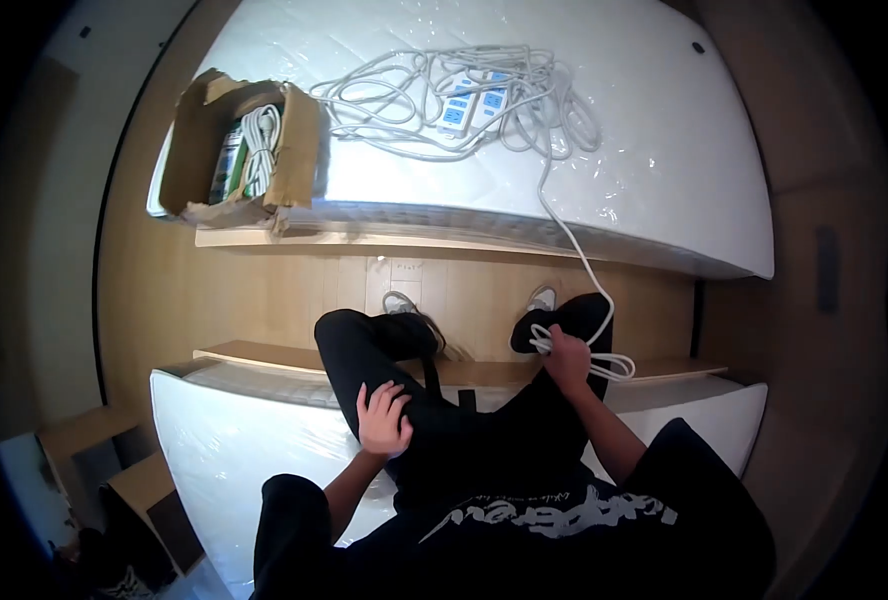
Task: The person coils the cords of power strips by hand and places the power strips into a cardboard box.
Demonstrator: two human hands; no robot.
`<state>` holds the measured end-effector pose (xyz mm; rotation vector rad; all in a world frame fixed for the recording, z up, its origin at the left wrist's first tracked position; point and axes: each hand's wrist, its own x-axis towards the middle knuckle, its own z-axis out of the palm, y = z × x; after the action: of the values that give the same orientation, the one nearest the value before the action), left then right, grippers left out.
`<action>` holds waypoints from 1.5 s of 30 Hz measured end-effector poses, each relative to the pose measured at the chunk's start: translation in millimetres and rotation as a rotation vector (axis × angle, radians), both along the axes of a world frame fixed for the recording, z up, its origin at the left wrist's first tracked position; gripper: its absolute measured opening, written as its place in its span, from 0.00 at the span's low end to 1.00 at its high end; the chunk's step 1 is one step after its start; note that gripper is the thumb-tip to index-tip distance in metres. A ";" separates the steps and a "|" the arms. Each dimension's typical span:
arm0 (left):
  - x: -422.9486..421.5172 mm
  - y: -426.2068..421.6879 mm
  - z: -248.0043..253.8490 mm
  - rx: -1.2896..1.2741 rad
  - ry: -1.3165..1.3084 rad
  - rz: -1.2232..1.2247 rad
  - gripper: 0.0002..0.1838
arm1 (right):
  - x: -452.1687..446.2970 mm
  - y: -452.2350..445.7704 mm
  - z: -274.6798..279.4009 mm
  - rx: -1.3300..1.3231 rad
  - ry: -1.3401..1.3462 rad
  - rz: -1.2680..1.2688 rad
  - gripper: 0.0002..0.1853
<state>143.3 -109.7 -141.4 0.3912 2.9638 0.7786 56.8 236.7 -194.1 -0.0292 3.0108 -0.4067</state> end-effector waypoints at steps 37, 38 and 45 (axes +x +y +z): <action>-211.5 183.4 127.3 1.804 -1.257 0.109 0.37 | -82.4 54.0 228.2 -2.439 -0.043 0.303 0.07; -232.2 189.1 132.7 1.831 -1.314 0.128 0.36 | -89.9 60.1 220.1 -2.504 -0.114 0.358 0.06; -351.9 202.4 150.5 1.999 -1.135 0.036 0.15 | -138.3 43.2 228.0 -2.393 -0.230 0.011 0.07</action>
<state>-208.6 92.7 9.1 -0.1427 0.4744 2.3996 -81.4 279.9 33.9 -0.1293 0.6749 -2.8629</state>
